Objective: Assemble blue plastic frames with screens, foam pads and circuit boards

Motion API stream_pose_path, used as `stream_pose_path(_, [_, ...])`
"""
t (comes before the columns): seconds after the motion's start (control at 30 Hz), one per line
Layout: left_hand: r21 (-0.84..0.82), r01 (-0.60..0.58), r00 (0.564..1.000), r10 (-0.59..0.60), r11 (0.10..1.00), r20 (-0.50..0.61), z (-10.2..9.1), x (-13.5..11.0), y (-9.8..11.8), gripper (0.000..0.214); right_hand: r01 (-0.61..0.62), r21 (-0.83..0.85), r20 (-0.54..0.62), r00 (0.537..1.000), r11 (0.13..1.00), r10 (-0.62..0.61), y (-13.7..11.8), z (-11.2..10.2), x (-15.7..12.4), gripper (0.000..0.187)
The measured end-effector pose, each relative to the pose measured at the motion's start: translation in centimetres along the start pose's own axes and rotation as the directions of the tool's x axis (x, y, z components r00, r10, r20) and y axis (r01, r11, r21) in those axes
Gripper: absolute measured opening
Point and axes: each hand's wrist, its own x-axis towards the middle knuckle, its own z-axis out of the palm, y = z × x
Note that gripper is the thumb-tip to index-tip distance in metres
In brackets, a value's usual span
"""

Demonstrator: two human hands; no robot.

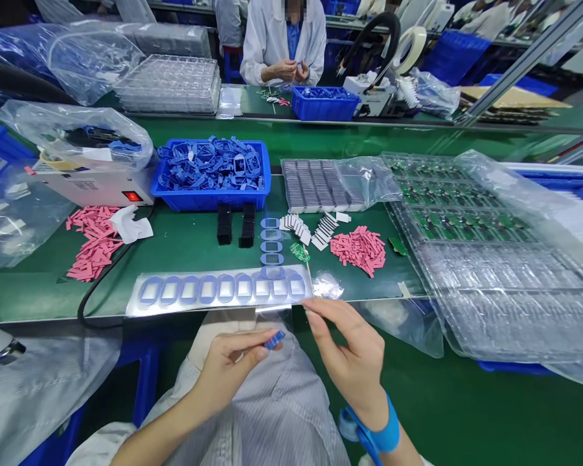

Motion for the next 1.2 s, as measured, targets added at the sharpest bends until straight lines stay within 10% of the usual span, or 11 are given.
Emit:
stream_pose_path(0.33, [-0.118,0.217,0.976,-0.218,0.969,0.006,0.2,-4.3,-0.9,0.026,0.321,-0.176,0.414,0.882,0.931,-0.226,2.6,3.6,0.8,0.04])
stream_pose_path(1.2, [-0.167,0.363,0.93,-0.369,0.917,-0.005,-0.7,-3.5,-3.2,0.025,0.533,-0.498,0.466,0.83,0.684,-0.307,0.8,5.0,-0.3,0.033])
